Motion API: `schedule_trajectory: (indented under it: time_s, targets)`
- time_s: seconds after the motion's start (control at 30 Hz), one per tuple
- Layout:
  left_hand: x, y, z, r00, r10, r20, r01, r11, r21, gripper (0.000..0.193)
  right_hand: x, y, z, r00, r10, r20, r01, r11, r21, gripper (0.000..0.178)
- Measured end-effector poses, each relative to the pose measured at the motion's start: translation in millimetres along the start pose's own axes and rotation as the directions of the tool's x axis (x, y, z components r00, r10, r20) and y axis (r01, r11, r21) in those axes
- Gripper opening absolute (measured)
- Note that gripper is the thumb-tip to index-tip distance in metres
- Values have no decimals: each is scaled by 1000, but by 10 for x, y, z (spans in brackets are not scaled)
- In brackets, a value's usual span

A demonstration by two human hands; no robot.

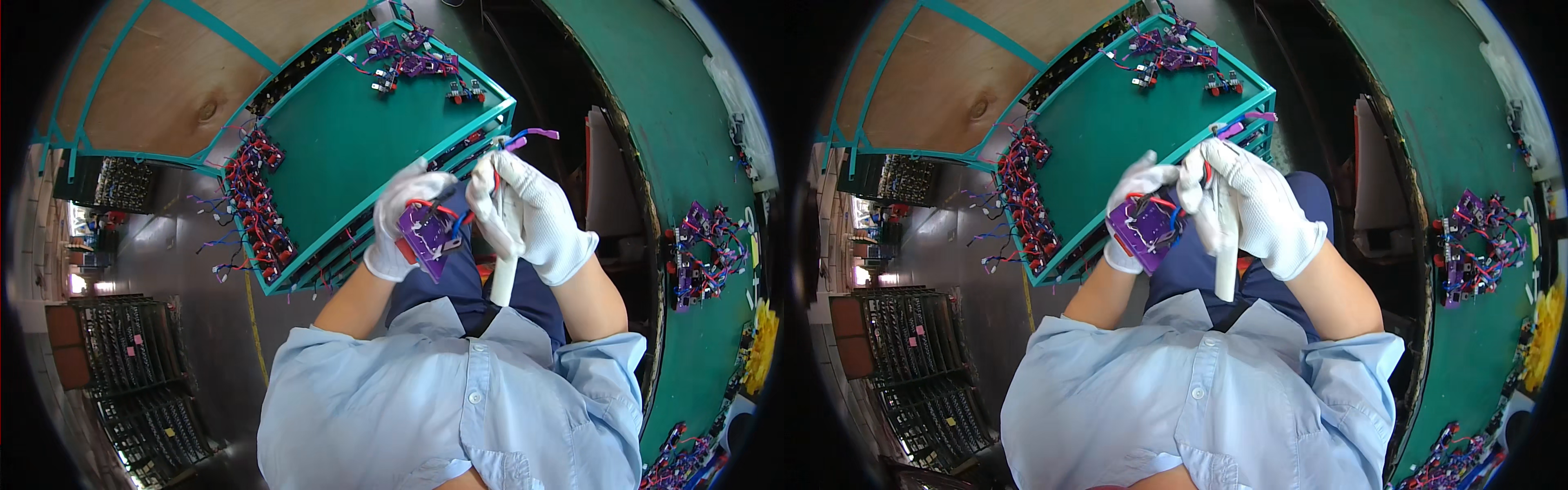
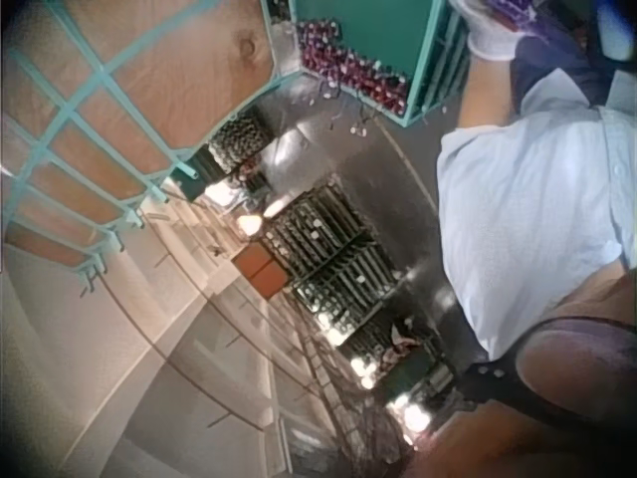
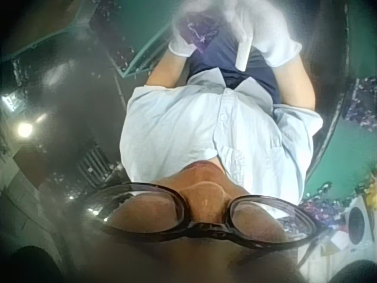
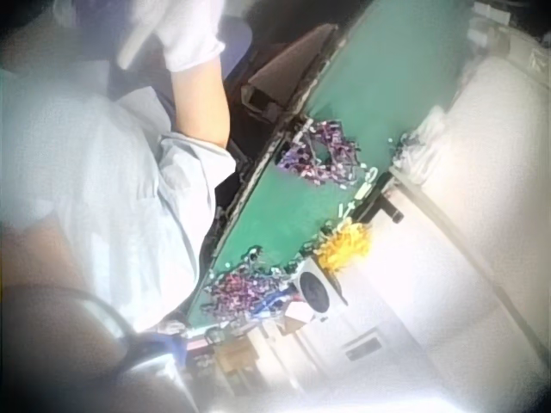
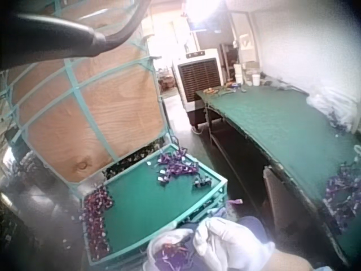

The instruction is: The person assembles multiple circuit boards by hand, connecting wires to various electronic components and connectors.

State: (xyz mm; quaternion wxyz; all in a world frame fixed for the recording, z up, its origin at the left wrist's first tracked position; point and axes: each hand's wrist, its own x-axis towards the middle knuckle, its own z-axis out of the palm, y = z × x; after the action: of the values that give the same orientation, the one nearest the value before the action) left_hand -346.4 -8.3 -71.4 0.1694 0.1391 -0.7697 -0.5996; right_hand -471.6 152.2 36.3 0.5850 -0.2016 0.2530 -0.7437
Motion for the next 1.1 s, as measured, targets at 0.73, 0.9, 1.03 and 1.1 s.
schedule_trajectory:
  time_s: [0.73, 0.9, 1.03, 1.1]
  targets:
    - [-296, 326, 450, 980, -30, 196, 196, 298, -934, 78, 7, -37, 19, 994, 20, 109, 24, 920, -391, 21]
    - [-334, 133, 508, 711, -302, 636, 597, -220, -772, 55, -76, 11, -229, 901, 40, 431, 249, 767, -591, 29]
    - [-334, 163, 361, 780, 111, 616, 616, 35, -787, 65, -109, 139, -407, 988, -143, 63, 156, 915, -371, 30]
    - [-333, 317, 378, 808, -32, 589, 588, 122, -800, 63, -112, 183, -410, 972, -231, 49, 234, 920, -314, 30]
